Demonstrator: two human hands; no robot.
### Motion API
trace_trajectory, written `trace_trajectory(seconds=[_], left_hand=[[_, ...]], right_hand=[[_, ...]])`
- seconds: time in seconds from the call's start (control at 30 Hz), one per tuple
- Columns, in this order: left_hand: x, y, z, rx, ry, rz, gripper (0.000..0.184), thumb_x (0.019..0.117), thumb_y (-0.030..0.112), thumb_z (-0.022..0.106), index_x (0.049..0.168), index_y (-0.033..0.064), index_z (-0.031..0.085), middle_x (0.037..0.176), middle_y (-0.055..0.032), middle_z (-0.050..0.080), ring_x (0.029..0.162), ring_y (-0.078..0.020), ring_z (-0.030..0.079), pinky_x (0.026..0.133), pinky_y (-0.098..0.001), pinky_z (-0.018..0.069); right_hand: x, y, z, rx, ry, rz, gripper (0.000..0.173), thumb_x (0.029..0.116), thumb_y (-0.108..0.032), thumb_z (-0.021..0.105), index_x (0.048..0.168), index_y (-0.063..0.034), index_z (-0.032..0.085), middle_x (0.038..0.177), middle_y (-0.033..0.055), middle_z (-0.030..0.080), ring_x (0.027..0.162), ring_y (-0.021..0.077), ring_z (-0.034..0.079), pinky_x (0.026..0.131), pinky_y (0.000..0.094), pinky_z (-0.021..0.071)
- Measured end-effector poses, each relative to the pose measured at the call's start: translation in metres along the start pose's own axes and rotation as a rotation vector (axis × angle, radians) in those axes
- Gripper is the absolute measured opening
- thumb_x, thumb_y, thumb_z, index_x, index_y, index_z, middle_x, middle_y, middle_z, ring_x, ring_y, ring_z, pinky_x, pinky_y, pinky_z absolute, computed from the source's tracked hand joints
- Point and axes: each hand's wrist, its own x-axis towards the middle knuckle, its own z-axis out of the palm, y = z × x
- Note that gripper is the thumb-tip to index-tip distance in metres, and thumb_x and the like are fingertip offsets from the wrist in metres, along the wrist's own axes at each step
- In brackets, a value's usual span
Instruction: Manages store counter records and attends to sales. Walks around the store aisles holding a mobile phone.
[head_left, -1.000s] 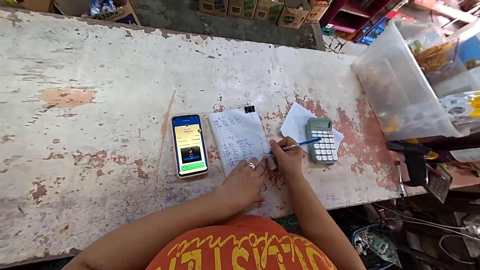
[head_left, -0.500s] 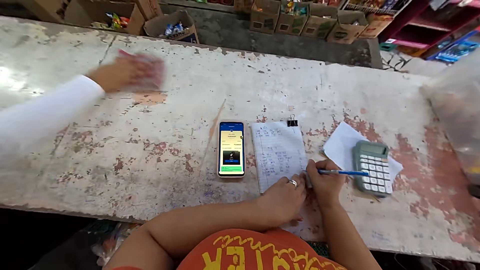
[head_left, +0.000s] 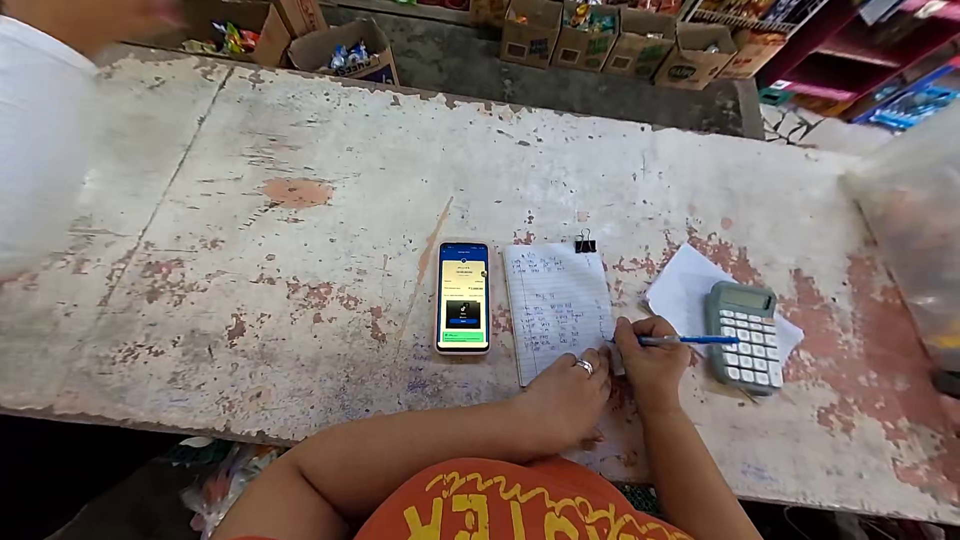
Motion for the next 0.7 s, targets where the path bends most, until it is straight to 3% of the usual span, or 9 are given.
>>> trace_trajectory(seconds=[0.7], left_hand=[[0.0015,0.0006,0.0046,0.031,0.028,0.007,0.084,0.0972,0.050,0.062,0.149,-0.0123,0.039,0.161,-0.0289,0.031,0.149,-0.0398,0.034,0.113,-0.0526,0.0377]], right_hand=[[-0.0006,-0.0021,-0.0024,-0.016,-0.006,0.059,0.022,0.0875,-0.006,0.071,0.071,-0.0079,0.055,0.058,-0.0087,0.051,0.050,-0.0049,0.046,0.049,0.0132,0.0405]])
